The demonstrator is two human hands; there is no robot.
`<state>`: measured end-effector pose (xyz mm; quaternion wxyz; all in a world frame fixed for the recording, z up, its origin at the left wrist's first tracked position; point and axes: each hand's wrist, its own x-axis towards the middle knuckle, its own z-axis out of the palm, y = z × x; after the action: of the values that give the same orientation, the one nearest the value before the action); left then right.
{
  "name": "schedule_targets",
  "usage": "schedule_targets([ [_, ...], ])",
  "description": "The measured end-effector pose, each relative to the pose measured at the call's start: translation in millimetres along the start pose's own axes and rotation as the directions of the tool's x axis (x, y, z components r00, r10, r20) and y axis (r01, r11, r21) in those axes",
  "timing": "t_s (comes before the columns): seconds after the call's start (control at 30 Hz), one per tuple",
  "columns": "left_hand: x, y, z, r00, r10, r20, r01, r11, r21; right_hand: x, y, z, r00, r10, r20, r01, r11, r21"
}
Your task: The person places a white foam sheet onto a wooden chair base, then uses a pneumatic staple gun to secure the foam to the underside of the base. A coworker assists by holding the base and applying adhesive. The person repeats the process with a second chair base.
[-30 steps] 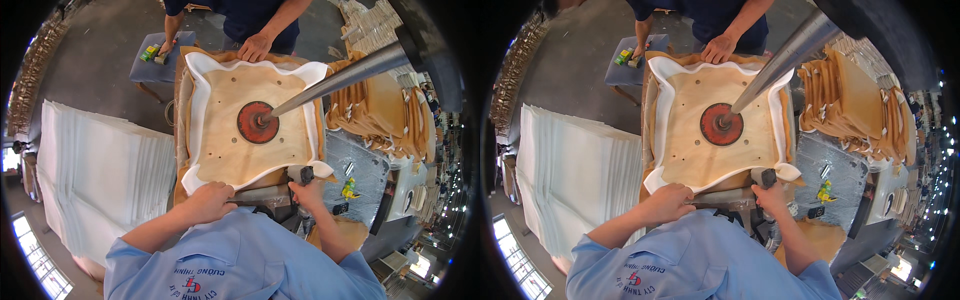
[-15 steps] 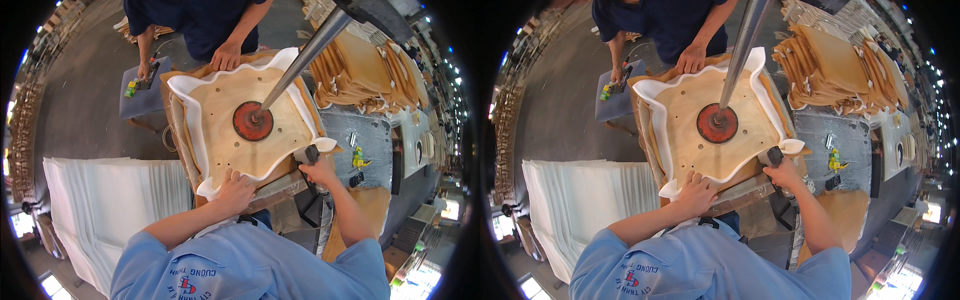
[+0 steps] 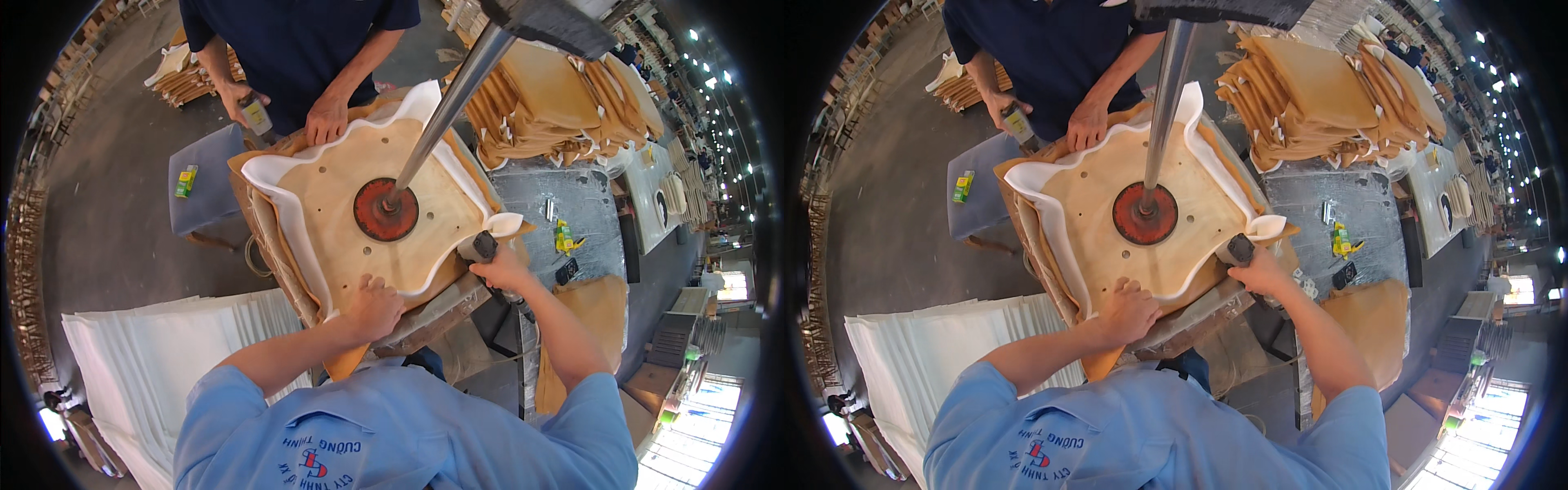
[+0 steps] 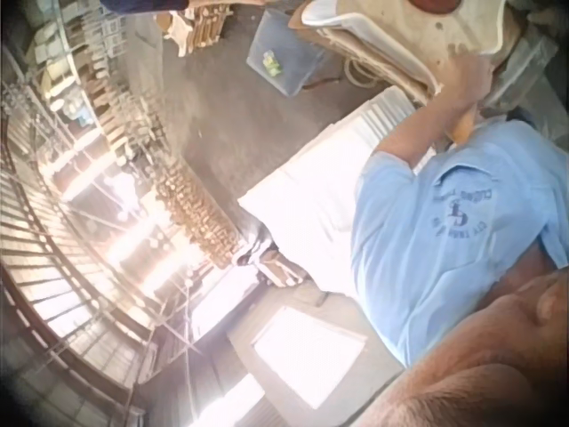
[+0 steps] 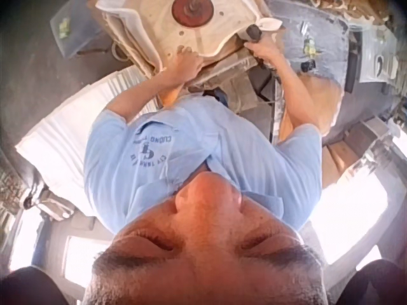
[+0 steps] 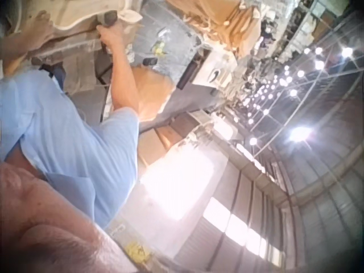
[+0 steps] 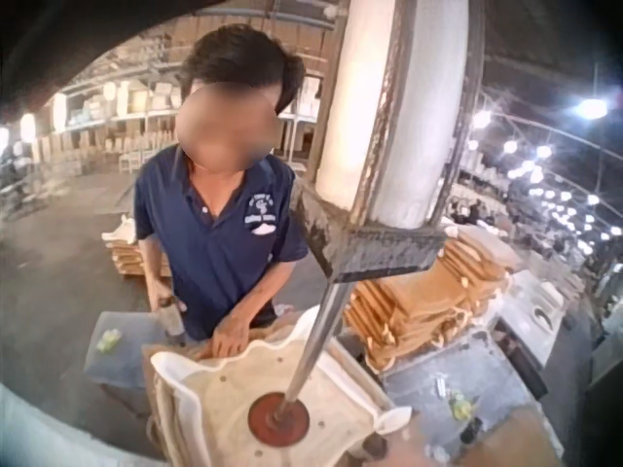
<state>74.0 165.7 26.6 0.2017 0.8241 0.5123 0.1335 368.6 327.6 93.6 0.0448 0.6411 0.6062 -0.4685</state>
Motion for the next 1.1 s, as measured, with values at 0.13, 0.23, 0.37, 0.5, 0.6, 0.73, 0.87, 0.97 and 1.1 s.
schedule_targets([
  [0.13, 2.7, -18.5, 0.2, 0.996, 0.044, -0.083, -0.053, 0.992, -0.114, -3.3, 4.6, -3.9, 0.998, 0.056, 0.021, -0.056, 0.998, 0.011],
  [0.23, 5.0, -31.4, 1.6, 0.990, 0.064, -0.123, -0.083, 0.984, -0.156, -30.2, 9.5, 13.6, 1.000, 0.018, -0.013, -0.016, 0.991, 0.136],
  [0.37, 6.3, -46.5, 8.6, 0.994, 0.005, -0.111, -0.024, 0.986, -0.166, -82.3, -17.0, 61.6, 0.995, -0.014, 0.095, -0.020, 0.938, 0.345],
  [0.5, 10.6, -59.5, 18.8, 0.993, 0.022, -0.114, -0.044, 0.979, -0.197, -101.4, -22.7, 118.7, 0.996, -0.018, 0.093, -0.028, 0.885, 0.464],
  [0.6, 11.2, -67.5, 21.2, 0.998, -0.004, -0.063, -0.010, 0.973, -0.230, -99.3, -30.9, 137.6, 0.996, -0.009, 0.087, -0.030, 0.898, 0.438],
  [0.73, 9.5, -71.9, 21.6, 0.998, -0.005, -0.057, -0.011, 0.963, -0.270, -91.9, -43.4, 149.1, 0.998, 0.003, 0.069, -0.030, 0.919, 0.393],
  [0.87, 8.8, -74.0, 20.1, 0.999, -0.012, -0.031, 0.002, 0.957, -0.290, -87.7, -45.2, 158.2, 0.999, 0.027, 0.036, -0.038, 0.935, 0.351],
  [0.97, 8.5, -75.0, 19.5, 0.999, -0.013, -0.029, 0.004, 0.953, -0.303, -85.6, -47.8, 163.6, 0.997, 0.070, 0.016, -0.072, 0.957, 0.281],
  [1.1, 12.3, -74.2, 21.5, 1.000, -0.002, -0.013, -0.002, 0.947, -0.322, -81.2, -43.4, 165.8, 0.997, 0.081, 0.020, -0.083, 0.988, 0.130],
])
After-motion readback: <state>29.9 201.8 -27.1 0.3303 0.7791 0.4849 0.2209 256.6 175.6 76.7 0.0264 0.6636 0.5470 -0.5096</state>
